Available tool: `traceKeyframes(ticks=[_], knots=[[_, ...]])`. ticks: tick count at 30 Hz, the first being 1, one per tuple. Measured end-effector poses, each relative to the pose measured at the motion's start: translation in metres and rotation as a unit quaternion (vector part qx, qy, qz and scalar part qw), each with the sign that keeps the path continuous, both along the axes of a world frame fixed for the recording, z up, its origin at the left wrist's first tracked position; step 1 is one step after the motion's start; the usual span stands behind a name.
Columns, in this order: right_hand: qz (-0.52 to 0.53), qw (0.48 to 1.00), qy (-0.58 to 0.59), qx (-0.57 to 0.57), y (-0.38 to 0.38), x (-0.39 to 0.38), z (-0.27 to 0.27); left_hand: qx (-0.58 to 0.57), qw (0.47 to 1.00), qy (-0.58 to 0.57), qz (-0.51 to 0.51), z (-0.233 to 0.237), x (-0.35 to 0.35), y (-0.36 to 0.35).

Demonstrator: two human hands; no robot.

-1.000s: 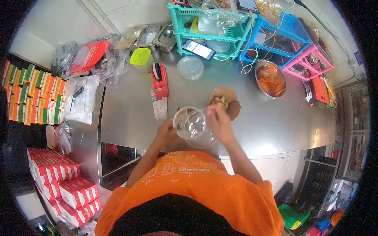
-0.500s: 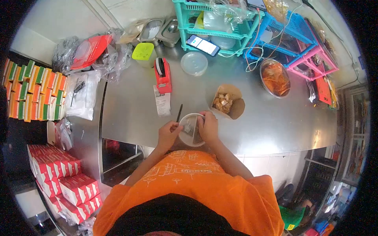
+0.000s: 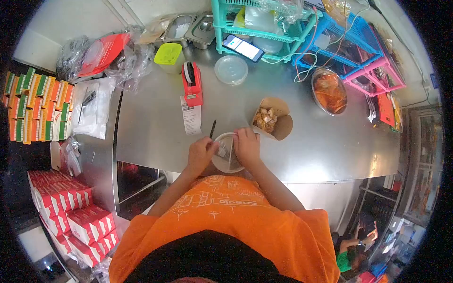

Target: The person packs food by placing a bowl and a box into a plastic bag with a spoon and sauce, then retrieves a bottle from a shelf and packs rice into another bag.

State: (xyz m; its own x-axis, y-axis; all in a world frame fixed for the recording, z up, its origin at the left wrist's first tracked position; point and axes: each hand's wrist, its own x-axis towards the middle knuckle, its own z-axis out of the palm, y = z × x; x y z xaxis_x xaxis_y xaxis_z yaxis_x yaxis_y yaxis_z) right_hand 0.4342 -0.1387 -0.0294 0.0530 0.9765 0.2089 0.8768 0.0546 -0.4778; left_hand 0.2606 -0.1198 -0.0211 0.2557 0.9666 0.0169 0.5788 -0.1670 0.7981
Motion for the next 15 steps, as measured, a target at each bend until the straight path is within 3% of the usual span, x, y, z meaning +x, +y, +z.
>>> traceKeyframes(ticks=[3,7,9,12,15], knots=[[0.084,0.994,-0.059,0.028,0.001,0.0,0.004,-0.071,0.996,-0.042,0.013,-0.002,-0.002,0.006],[0.15,0.984,-0.037,0.093,0.006,-0.001,0.007,-0.125,0.992,-0.034,-0.001,0.004,-0.005,0.011],[0.137,0.99,0.004,0.037,0.006,0.0,-0.001,-0.048,0.998,0.023,-0.033,0.004,-0.003,0.01],[0.123,0.992,-0.03,-0.009,0.006,0.0,-0.001,0.02,0.997,0.062,-0.048,0.008,-0.001,0.005],[0.116,0.992,-0.028,-0.031,0.008,0.0,-0.006,0.034,0.998,0.044,-0.024,0.001,0.003,0.003]])
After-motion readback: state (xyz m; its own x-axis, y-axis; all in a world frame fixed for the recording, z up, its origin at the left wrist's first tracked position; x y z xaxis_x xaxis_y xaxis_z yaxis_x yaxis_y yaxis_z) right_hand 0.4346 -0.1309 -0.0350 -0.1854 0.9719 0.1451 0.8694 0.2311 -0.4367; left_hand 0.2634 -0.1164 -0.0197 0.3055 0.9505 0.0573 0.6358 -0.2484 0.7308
